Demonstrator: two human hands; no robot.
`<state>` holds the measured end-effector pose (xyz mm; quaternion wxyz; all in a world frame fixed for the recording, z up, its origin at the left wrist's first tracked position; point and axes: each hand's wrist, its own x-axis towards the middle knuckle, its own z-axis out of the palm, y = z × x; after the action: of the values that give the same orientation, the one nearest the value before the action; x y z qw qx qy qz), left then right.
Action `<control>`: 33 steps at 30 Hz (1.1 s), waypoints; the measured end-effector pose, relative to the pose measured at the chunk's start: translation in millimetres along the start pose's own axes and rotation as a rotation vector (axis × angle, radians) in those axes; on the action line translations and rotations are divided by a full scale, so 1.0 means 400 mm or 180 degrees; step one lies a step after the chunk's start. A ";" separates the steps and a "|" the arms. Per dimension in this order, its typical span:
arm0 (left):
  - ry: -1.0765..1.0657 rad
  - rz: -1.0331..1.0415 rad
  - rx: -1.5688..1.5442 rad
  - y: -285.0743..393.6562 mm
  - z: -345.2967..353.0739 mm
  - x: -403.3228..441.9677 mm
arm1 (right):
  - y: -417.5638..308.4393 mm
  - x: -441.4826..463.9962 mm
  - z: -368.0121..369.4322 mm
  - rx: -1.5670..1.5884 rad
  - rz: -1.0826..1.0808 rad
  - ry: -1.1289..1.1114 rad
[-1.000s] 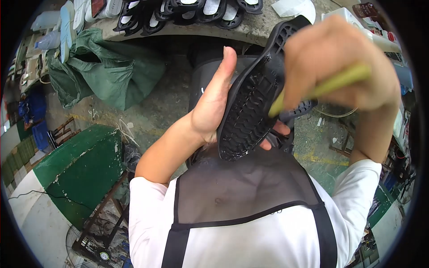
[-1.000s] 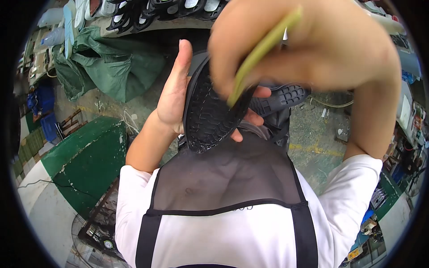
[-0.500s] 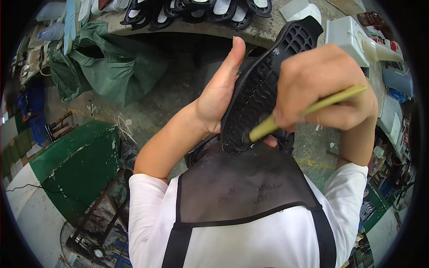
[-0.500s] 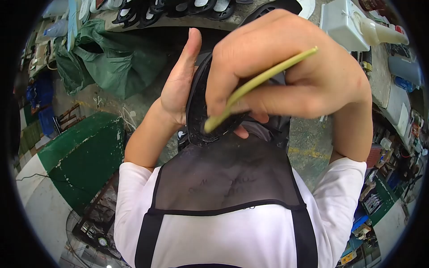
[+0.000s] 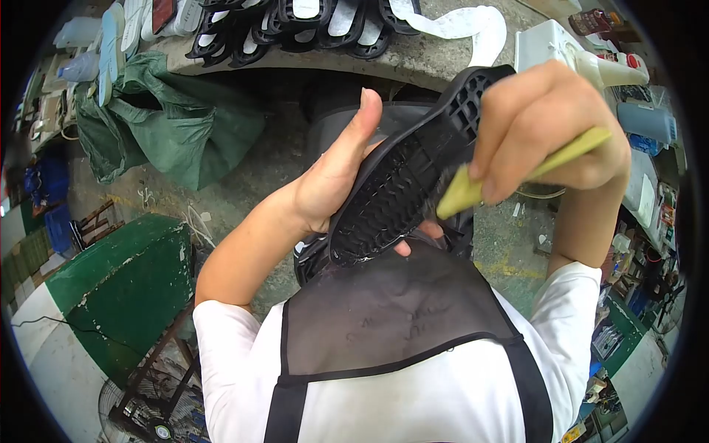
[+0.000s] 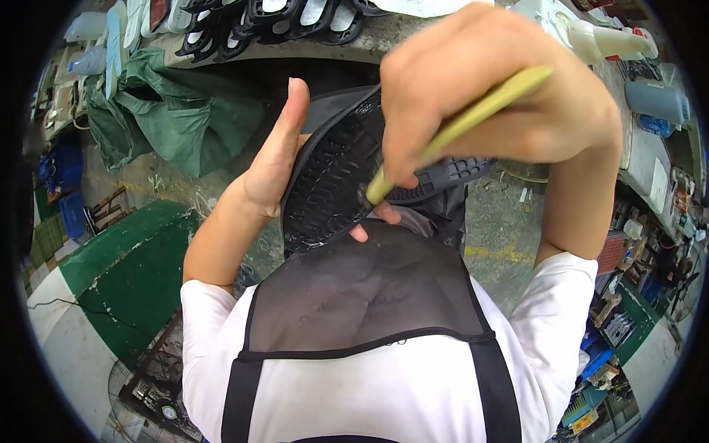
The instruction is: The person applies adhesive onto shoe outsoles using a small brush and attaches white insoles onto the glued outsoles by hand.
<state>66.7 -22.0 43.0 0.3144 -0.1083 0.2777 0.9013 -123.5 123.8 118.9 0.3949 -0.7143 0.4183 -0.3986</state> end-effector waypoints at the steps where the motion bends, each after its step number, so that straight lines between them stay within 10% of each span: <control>1: -0.0058 0.0037 0.0026 -0.002 -0.003 -0.002 | -0.001 -0.011 0.001 -0.0091 0.0045 0.0046; 15: -0.0191 -0.0265 0.1015 -0.015 0.026 0.021 | 0.098 -0.254 0.044 0.0929 0.0574 0.1858; 19: -0.1082 0.1037 -0.0204 0.029 -0.037 -0.011 | 0.122 -0.287 0.119 0.1902 0.0244 0.3179; 24: 0.0474 0.2428 -0.0342 -0.042 -0.021 0.153 | 0.150 -0.177 0.362 0.2800 0.0195 0.3912; 28: -0.0560 0.1859 -0.1261 -0.107 -0.080 0.202 | 0.127 -0.337 0.282 0.1539 -0.0018 0.6057; 33: 0.0043 0.1160 -0.0781 -0.156 -0.085 0.194 | 0.156 -0.546 0.196 0.0136 0.1942 0.5547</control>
<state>46.1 38.2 -40.6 0.1289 -0.0997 0.1830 0.9695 -143.1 320.0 -18.3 0.0416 -0.0133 0.7303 -0.6817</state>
